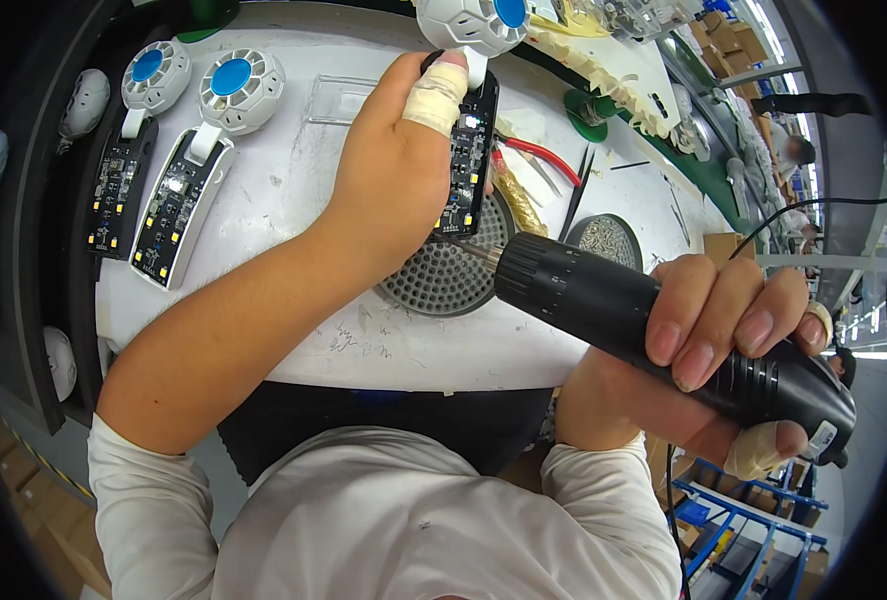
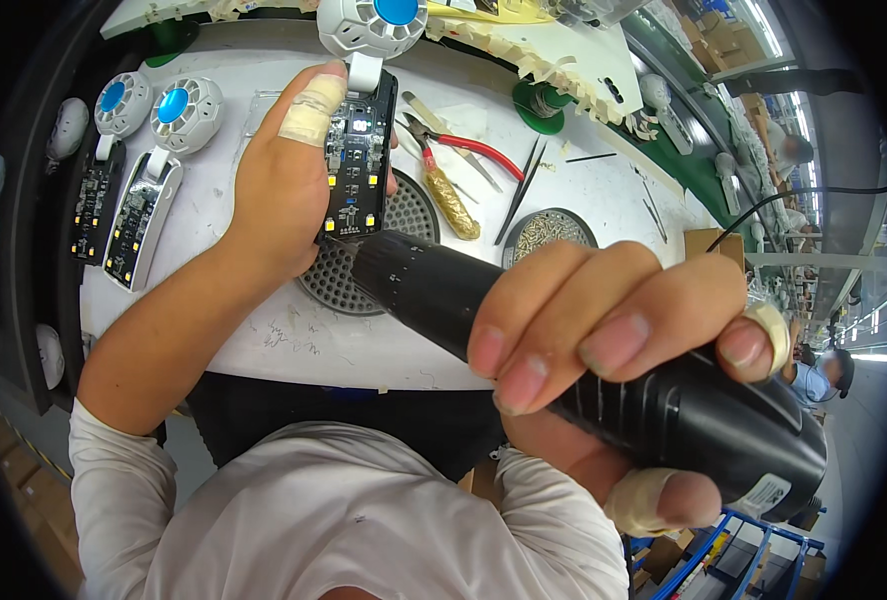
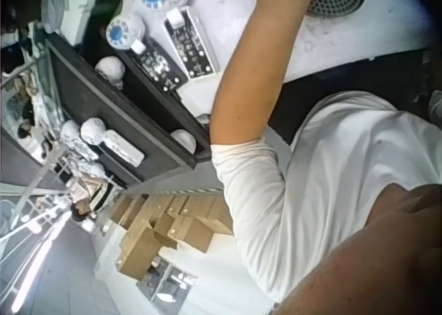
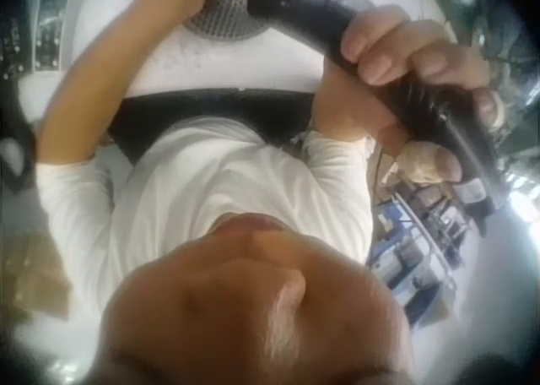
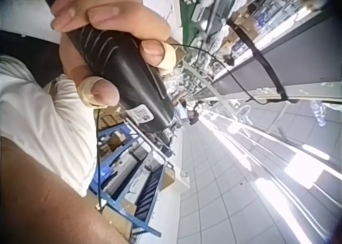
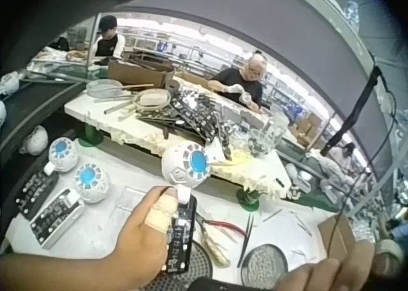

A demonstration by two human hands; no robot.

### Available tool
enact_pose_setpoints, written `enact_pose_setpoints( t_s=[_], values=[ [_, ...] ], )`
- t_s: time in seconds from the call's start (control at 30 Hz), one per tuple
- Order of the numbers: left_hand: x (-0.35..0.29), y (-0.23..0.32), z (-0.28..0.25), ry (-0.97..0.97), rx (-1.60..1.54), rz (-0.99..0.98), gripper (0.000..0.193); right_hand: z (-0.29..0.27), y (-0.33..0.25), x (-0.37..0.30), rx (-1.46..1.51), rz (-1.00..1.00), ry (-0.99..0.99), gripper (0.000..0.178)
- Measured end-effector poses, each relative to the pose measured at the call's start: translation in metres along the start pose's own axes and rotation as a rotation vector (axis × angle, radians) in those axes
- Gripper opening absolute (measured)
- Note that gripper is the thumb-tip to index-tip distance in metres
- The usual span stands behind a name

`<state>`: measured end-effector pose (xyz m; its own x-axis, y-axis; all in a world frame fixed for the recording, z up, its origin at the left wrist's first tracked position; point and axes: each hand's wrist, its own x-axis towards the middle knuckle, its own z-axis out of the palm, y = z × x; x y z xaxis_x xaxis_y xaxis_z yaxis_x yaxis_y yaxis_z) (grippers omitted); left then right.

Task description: Assembling and soldering components of an electronic device at a factory workstation.

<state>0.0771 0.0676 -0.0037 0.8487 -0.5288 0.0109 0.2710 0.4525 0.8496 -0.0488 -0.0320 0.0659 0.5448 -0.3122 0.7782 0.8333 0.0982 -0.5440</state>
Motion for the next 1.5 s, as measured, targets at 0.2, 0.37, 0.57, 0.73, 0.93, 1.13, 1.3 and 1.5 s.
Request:
enact_pose_setpoints(
  t_s=[0.2, 0.37, 0.57, 0.73, 0.93, 1.13, 1.3, 1.5],
  values=[
    [0.000, -0.003, 0.000, 0.010, 0.006, 0.017, 0.036, -0.003, 0.004, 0.001, 0.005, -0.001, -0.086, 0.055],
    [0.000, 0.000, 0.002, 0.021, 0.004, -0.015, 0.036, -0.002, 0.002, 0.003, 0.008, 0.016, -0.105, 0.055],
    [0.001, 0.008, -0.002, -0.037, 0.024, 0.090, 0.030, -0.018, -0.041, 0.013, 0.034, -0.082, -0.029, 0.055],
    [0.012, 0.019, 0.001, -0.145, 0.208, 0.087, 0.031, -0.049, -0.040, 0.020, -0.295, -0.303, 0.385, 0.044],
    [0.013, 0.028, -0.006, -0.249, 0.250, 0.011, 0.040, -0.159, -0.037, 0.004, -0.586, -0.146, 0.869, 0.036],
    [0.005, 0.028, -0.015, -0.459, 0.080, -0.017, 0.055, -0.197, -0.024, -0.044, -0.140, 0.146, 1.229, 0.032],
    [0.001, 0.029, -0.005, -0.575, -0.031, -0.036, 0.066, -0.223, -0.029, -0.047, 0.059, 0.367, 1.314, 0.029],
    [0.000, 0.035, -0.008, -0.611, -0.075, -0.047, 0.072, -0.202, -0.029, -0.043, -0.007, 0.454, 1.226, 0.038]
  ],
)
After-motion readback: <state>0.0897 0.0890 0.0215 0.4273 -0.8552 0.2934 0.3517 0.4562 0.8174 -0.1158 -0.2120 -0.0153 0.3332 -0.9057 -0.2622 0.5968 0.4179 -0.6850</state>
